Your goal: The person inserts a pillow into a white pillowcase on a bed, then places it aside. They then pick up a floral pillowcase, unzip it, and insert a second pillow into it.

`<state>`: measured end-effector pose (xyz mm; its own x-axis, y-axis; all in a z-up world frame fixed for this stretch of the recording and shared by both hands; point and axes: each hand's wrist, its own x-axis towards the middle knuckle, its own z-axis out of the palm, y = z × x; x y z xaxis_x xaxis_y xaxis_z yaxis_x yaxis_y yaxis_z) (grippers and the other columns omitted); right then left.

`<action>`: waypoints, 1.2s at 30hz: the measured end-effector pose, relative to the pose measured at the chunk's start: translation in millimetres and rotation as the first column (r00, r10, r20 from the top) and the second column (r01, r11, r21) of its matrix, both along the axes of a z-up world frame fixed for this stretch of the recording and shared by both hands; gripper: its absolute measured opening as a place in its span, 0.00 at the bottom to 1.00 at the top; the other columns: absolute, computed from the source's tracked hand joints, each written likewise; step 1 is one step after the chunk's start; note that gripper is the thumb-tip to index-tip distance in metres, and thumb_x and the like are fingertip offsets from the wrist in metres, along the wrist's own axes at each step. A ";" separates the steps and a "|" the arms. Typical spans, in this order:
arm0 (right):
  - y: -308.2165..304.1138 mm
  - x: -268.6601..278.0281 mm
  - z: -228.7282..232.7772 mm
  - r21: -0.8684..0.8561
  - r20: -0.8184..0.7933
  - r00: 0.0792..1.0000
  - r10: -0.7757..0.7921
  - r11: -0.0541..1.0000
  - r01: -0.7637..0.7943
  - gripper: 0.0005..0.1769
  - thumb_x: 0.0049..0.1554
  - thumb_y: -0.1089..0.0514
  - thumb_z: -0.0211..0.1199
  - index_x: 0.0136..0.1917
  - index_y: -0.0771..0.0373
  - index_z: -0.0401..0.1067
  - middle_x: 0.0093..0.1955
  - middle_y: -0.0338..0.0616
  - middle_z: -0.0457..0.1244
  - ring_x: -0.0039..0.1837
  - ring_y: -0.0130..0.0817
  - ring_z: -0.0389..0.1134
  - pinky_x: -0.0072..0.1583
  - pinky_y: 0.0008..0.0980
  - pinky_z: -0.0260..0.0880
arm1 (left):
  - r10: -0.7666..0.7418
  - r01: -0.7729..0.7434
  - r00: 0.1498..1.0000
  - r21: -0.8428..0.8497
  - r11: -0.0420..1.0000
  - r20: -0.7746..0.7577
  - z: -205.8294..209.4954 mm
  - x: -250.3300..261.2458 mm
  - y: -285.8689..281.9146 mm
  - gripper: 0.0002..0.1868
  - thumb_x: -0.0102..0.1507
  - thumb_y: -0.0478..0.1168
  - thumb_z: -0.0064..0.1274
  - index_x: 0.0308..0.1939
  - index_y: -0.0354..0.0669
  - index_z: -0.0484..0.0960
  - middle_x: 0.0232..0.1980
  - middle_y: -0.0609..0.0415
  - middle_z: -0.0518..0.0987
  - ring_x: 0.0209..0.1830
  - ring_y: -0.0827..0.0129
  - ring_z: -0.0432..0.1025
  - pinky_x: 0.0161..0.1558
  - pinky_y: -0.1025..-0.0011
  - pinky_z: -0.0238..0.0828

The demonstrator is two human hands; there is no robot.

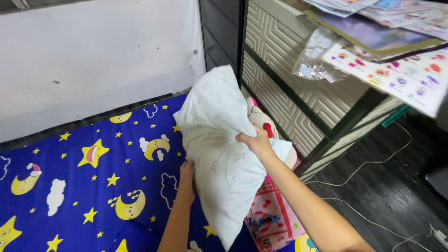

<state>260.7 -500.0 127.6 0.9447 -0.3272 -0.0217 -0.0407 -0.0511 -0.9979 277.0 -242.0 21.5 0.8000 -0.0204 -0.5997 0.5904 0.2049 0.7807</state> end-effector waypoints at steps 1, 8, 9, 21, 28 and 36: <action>-0.2 11.6 -8.9 -0.024 0.012 1.000 -0.005 1.000 0.006 0.13 0.46 0.63 0.72 0.46 0.66 0.80 0.35 0.38 0.65 0.35 0.26 0.61 0.38 0.29 0.59 | 0.003 -0.006 0.999 0.072 0.997 0.049 -5.9 5.5 -8.7 0.41 0.60 0.63 0.45 0.75 0.57 0.59 0.72 0.52 0.67 0.70 0.57 0.63 0.66 0.51 0.61; -5.9 60.1 -85.4 -0.179 0.296 0.953 0.064 0.984 -0.011 0.15 0.45 0.67 0.70 0.48 0.72 0.79 0.53 0.45 0.64 0.58 0.34 0.65 0.59 0.31 0.66 | 0.004 -0.007 0.998 -0.056 0.998 -0.062 -58.4 -17.7 -72.1 0.39 0.64 0.60 0.41 0.79 0.63 0.53 0.77 0.60 0.59 0.75 0.63 0.56 0.68 0.50 0.51; -6.5 66.9 -92.0 -0.223 0.332 0.939 0.089 0.975 -0.013 0.16 0.46 0.68 0.69 0.49 0.72 0.78 0.55 0.46 0.65 0.59 0.35 0.66 0.60 0.31 0.65 | 0.042 -0.046 0.998 -0.110 0.993 -0.038 -64.0 -15.4 -81.7 0.38 0.65 0.59 0.41 0.79 0.60 0.54 0.77 0.58 0.62 0.74 0.63 0.59 0.69 0.55 0.55; -52.7 211.1 -87.2 -0.347 0.430 0.903 0.017 0.926 0.147 0.18 0.51 0.63 0.65 0.56 0.69 0.75 0.61 0.48 0.64 0.57 0.39 0.70 0.54 0.31 0.71 | 0.045 -0.028 0.967 -0.070 0.997 0.250 -64.7 143.0 -143.4 0.39 0.66 0.55 0.39 0.80 0.53 0.51 0.78 0.55 0.62 0.74 0.64 0.61 0.71 0.65 0.54; -136.8 223.9 -214.9 -0.865 -0.055 0.998 -0.019 0.501 -0.038 0.44 0.50 0.59 0.67 0.78 0.46 0.60 0.62 0.58 0.55 0.65 0.58 0.56 0.65 0.49 0.59 | -0.265 0.262 0.961 0.050 0.964 0.078 -116.2 133.0 -163.9 0.40 0.64 0.62 0.37 0.80 0.64 0.50 0.81 0.61 0.54 0.79 0.64 0.50 0.69 0.56 0.49; -165.6 191.0 -258.1 -0.957 -0.129 0.992 -0.016 0.263 -0.120 0.40 0.49 0.56 0.68 0.74 0.40 0.65 0.70 0.50 0.55 0.68 0.54 0.56 0.68 0.48 0.57 | -0.299 0.292 0.943 0.067 0.954 0.144 -169.5 122.3 -159.1 0.41 0.67 0.64 0.39 0.80 0.54 0.52 0.81 0.56 0.57 0.81 0.64 0.50 0.76 0.63 0.42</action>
<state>451.7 -665.6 -130.6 0.9749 -0.1225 0.1857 -0.0836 -0.9753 -0.2045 399.3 -401.1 -147.9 0.8428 -0.2461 -0.4786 0.4942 0.0020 0.8693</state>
